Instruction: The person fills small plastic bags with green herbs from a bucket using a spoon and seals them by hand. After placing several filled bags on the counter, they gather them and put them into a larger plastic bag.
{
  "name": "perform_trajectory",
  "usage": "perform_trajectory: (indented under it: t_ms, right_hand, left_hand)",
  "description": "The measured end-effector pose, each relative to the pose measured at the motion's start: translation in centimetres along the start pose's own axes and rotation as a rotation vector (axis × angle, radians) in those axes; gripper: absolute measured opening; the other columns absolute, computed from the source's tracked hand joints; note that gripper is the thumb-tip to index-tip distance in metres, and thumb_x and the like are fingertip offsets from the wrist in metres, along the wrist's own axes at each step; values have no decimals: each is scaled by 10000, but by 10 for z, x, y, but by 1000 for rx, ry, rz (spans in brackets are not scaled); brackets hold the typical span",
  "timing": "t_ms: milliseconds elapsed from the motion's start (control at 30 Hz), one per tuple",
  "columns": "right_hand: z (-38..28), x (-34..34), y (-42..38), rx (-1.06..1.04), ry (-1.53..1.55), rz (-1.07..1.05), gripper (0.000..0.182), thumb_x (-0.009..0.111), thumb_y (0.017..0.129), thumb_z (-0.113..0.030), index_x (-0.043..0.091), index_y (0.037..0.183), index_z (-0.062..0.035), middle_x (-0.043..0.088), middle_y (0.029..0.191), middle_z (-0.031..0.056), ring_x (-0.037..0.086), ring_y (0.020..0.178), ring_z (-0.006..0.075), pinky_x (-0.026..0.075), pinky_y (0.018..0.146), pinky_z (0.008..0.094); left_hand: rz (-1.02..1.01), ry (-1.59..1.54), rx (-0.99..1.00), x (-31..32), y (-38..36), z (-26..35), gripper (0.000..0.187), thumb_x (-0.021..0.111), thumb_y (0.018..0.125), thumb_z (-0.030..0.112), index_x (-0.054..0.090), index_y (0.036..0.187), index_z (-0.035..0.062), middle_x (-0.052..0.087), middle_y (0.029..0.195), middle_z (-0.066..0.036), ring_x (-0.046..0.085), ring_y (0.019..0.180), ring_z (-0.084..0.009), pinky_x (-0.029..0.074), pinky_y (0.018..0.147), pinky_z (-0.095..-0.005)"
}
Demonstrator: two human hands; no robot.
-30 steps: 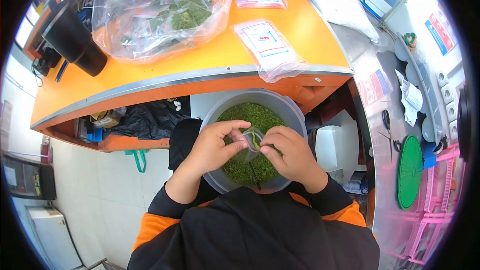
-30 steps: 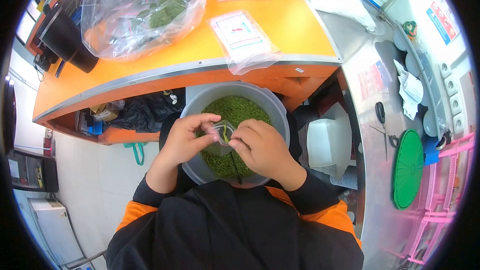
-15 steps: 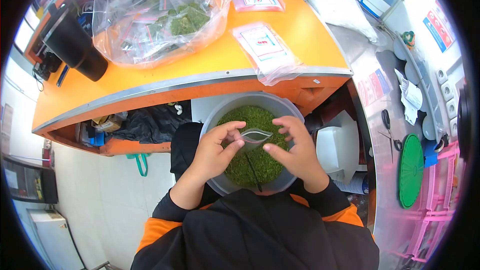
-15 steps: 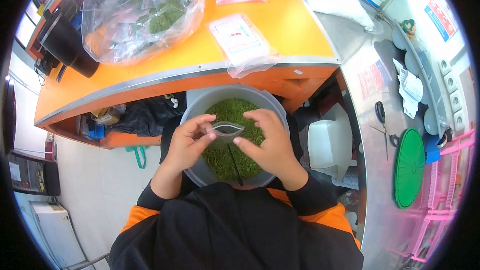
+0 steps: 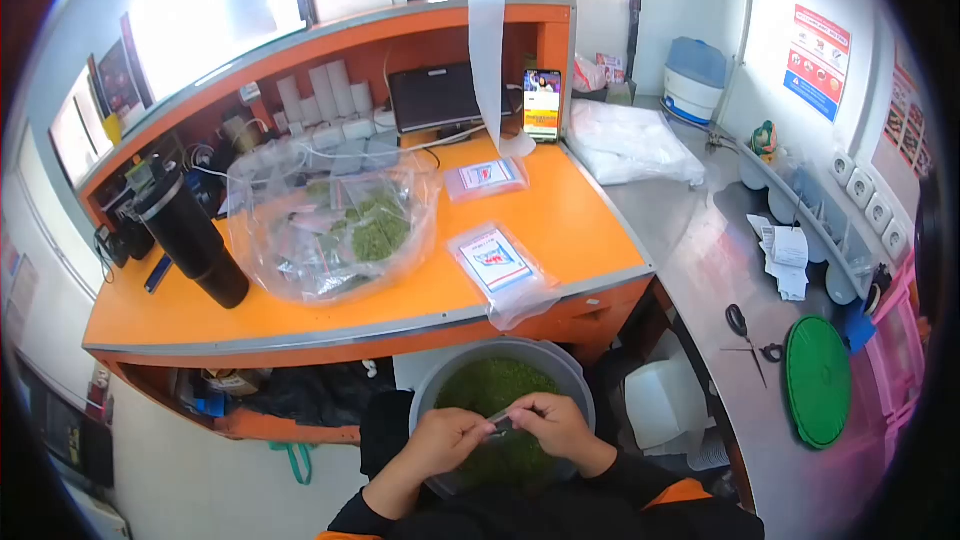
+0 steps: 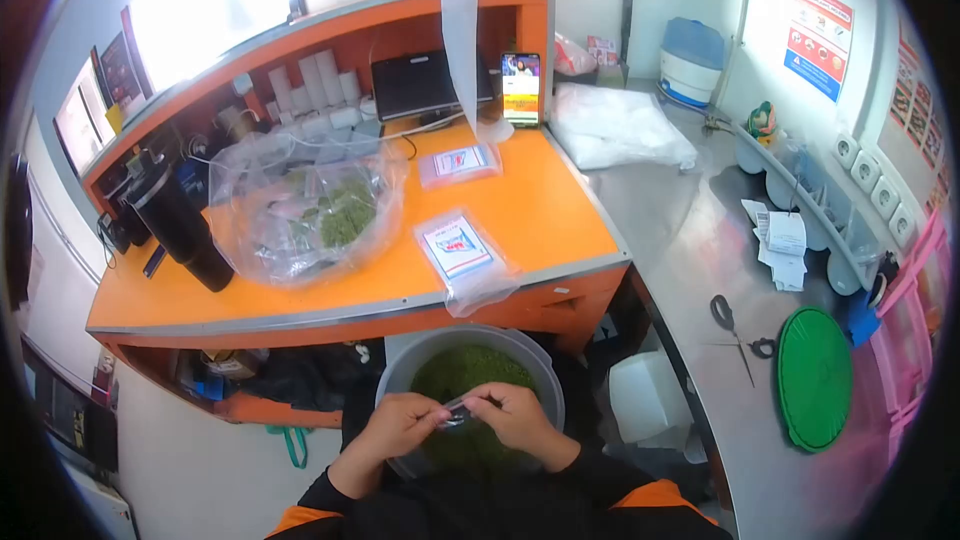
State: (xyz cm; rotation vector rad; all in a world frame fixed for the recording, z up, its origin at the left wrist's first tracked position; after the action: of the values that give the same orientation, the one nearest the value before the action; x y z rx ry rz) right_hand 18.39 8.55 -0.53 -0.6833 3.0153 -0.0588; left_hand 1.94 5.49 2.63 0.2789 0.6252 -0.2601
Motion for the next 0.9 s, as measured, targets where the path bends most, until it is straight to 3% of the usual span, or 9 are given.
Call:
perform_trajectory:
  t_ms: [400, 467, 533, 567, 600, 667, 733, 833, 900]
  right_hand:
    - [-39, -1, -1, -530, -391, -9, 104, 619, 816, -126, 647, 837, -28, 624, 775, 111, 600, 726, 284, 478, 661, 345]
    - [-81, -18, 1, -802, -593, 274, 69, 612, 800, -98, 640, 821, -39, 627, 793, 98, 602, 754, 274, 464, 687, 366]
    - [-104, -36, 14, -903, -787, 357, 93, 599, 785, -96, 631, 863, -55, 634, 859, 79, 593, 827, 261, 428, 739, 379]
    - [-110, -42, 23, -886, -863, 386, 113, 596, 783, -102, 627, 884, -61, 632, 890, 75, 583, 850, 254, 416, 749, 379]
    - [-112, -47, 34, -866, -940, 415, 134, 592, 781, -108, 623, 905, -67, 631, 922, 71, 573, 873, 246, 403, 760, 379]
    - [-103, -52, 51, -821, -1034, 444, 168, 593, 777, -129, 618, 937, -84, 619, 968, 57, 549, 906, 237, 383, 768, 383]
    - [-93, -55, 66, -776, -1066, 444, 193, 601, 773, -159, 616, 958, -104, 597, 995, 38, 520, 925, 235, 367, 763, 392]
    - [-102, -48, 68, -667, -1194, 477, 207, 619, 761, -174, 621, 965, -139, 561, 955, 9, 493, 889, 228, 357, 723, 391]
    - [-100, -46, 72, -641, -1278, 468, 222, 638, 741, -182, 618, 960, -153, 537, 935, -1, 483, 873, 225, 347, 714, 391]
  left_hand:
    - [38, 40, 129, -8, 12, 11, 130, 627, 836, 183, 682, 851, 67, 631, 721, -102, 618, 712, -268, 480, 619, -339]
    - [126, 125, 117, -40, 14, 24, 152, 606, 847, 203, 667, 882, 68, 636, 765, -120, 622, 750, -285, 487, 661, -356]
    - [349, 323, 91, -86, 17, 26, 149, 600, 845, 168, 678, 895, 52, 653, 763, -136, 628, 712, -285, 490, 645, -365]
    - [536, 376, 171, -114, 20, 33, 145, 594, 840, 150, 678, 887, 42, 656, 765, -140, 625, 677, -263, 483, 624, -351]
    - [676, 252, 69, -145, 25, 30, 142, 590, 837, 134, 676, 892, 34, 643, 731, -135, 614, 647, -232, 469, 606, -327]
    - [863, 440, -288, -211, 32, 33, 172, 602, 854, 154, 675, 948, 29, 640, 746, -124, 599, 628, -210, 455, 585, -311]
    - [1048, 457, -118, -250, 38, 38, 317, 625, 847, 209, 609, 1095, 12, 650, 867, -138, 609, 697, -214, 469, 634, -314]
    - [1033, 457, -121, -259, 39, 22, 509, 669, 806, 236, 500, 1223, -3, 608, 1071, -169, 599, 900, -263, 467, 787, -346]
    - [945, 683, 152, -234, 37, 35, 605, 705, 764, 246, 457, 1254, -8, 557, 1163, -188, 546, 1021, -305, 425, 882, -382]
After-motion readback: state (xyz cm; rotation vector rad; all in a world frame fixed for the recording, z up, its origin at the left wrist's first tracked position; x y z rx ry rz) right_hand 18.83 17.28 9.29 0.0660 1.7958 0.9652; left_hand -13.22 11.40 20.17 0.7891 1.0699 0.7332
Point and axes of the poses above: each hand's wrist, its own y-axis towards the middle knuckle, its own x-axis out of the palm, z = x × y, the point moved 5 cm from there along y, towards the middle knuckle
